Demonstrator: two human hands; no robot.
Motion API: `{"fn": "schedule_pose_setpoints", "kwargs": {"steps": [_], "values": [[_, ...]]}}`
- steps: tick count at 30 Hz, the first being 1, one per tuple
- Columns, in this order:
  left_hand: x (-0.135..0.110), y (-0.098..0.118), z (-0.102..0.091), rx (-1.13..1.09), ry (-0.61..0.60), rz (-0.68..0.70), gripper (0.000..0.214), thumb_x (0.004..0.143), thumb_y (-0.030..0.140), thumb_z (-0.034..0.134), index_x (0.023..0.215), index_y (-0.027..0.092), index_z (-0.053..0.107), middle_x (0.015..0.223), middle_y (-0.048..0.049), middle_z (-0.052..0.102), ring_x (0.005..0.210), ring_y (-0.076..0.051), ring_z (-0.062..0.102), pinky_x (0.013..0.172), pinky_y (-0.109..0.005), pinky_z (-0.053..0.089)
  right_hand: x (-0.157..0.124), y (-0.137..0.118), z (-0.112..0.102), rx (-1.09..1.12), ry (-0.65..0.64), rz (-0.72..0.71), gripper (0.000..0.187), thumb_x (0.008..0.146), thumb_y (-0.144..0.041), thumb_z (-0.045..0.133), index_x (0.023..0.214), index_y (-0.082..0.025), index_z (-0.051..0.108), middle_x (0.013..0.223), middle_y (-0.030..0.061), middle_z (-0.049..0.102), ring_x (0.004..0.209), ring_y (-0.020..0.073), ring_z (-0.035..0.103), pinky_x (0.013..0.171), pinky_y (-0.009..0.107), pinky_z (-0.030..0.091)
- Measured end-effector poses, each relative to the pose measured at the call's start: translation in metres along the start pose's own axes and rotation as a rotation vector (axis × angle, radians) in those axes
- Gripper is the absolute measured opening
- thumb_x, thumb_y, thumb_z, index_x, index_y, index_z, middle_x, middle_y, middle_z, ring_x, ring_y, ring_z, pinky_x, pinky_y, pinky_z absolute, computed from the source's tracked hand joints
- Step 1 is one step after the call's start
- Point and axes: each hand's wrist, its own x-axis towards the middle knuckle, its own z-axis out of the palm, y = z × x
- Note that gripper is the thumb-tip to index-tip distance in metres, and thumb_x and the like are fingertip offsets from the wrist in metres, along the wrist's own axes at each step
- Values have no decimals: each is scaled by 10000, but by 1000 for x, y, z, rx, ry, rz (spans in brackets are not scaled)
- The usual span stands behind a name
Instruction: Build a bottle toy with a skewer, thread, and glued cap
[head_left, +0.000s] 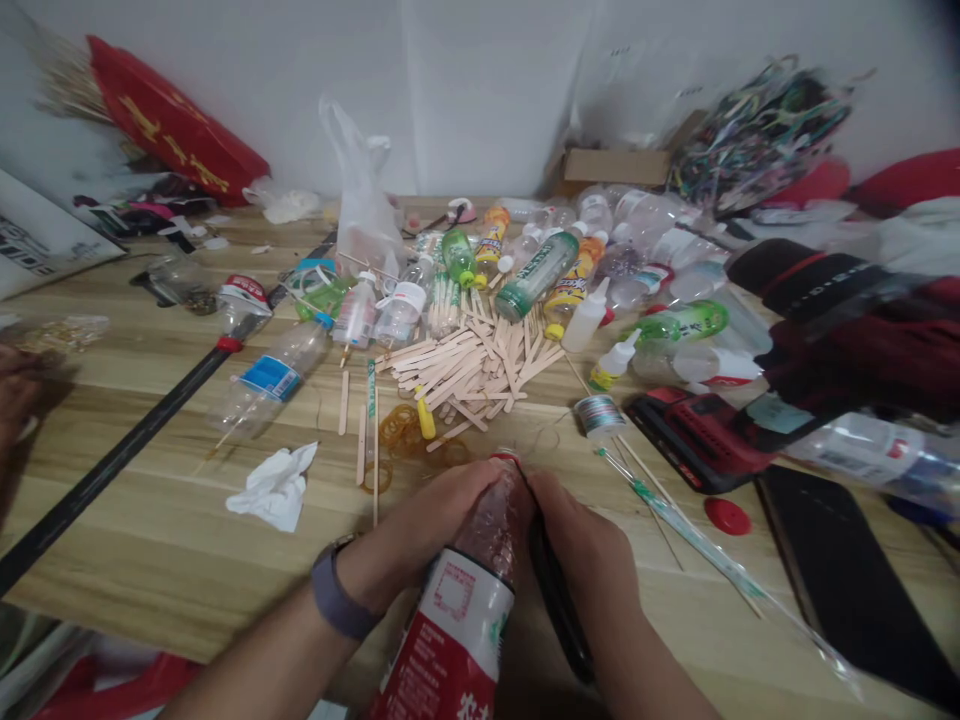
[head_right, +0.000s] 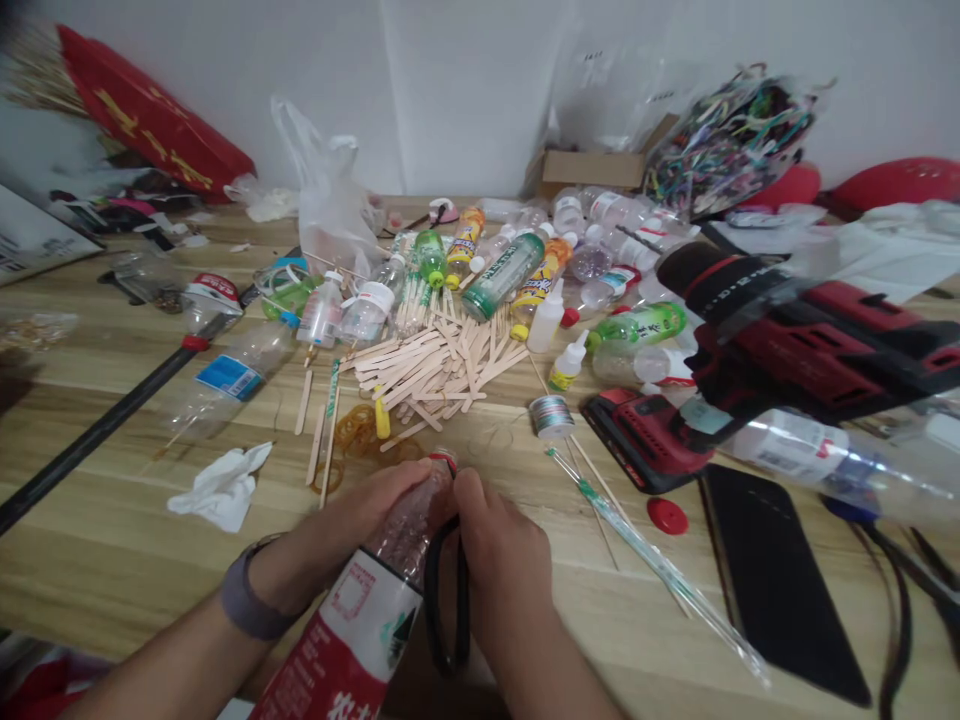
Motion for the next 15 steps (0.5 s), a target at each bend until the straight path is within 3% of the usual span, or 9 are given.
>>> {"fn": "schedule_pose_setpoints", "kwargs": {"steps": [5, 10, 15], "values": [[-1, 10, -5, 165, -65, 66, 160, 938, 243, 429, 886, 184, 569, 967, -66, 666, 924, -228, 596, 878, -350, 467, -2, 7, -5, 21, -59, -7, 194, 806, -77, 477, 872, -253, 525, 642, -50, 637, 511, 148, 625, 459, 223, 271], [3, 13, -9, 248, -107, 140, 209, 960, 229, 406, 774, 212, 501, 803, -10, 588, 788, -183, 546, 765, -301, 451, 0, 7, -17, -205, 103, -168, 206, 835, -33, 509, 887, -233, 512, 657, -34, 626, 540, 152, 626, 490, 280, 290], [2, 10, -6, 288, -90, 160, 191, 957, 295, 401, 815, 212, 499, 892, -44, 627, 860, -206, 576, 827, -326, 459, 4, 5, -23, -310, 147, -256, 168, 844, -42, 537, 890, -203, 533, 644, -27, 628, 512, 149, 609, 483, 294, 301]]}}
